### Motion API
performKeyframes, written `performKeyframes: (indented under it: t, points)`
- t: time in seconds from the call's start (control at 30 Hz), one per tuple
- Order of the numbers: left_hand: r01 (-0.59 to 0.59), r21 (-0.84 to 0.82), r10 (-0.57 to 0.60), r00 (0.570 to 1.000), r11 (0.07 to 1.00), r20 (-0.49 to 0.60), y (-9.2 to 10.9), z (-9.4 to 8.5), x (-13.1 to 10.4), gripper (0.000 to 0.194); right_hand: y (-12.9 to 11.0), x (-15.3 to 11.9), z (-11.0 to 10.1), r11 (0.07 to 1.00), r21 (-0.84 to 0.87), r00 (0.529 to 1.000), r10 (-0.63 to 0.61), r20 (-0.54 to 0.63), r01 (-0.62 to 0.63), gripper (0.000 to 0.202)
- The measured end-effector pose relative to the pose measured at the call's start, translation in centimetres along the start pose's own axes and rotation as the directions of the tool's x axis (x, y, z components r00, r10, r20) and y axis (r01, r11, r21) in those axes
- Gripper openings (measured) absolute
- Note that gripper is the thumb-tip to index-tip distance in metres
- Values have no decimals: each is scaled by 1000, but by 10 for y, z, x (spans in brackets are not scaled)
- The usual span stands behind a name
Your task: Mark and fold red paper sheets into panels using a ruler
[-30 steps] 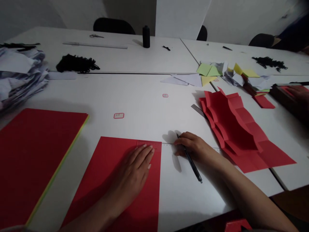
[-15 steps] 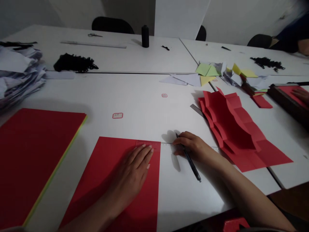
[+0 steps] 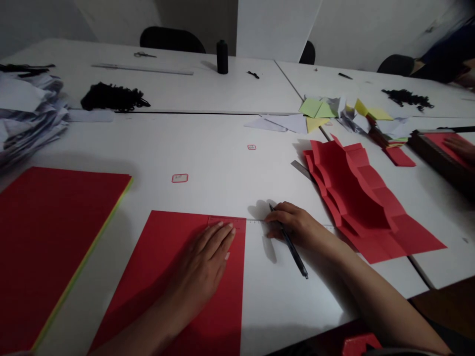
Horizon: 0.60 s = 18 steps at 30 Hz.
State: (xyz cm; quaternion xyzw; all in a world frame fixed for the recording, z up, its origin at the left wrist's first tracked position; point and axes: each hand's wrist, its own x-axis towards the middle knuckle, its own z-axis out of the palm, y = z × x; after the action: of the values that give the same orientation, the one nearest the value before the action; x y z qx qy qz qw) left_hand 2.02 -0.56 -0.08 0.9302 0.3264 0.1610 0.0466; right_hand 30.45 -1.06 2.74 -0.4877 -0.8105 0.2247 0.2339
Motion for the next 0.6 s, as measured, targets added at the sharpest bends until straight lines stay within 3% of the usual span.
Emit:
performKeyframes:
  t: [0.6]
  points:
    - [-32,55,33,999,998,-18,0,2,0,45,3,-1,2,1000,25,1000,8,12,-9,18]
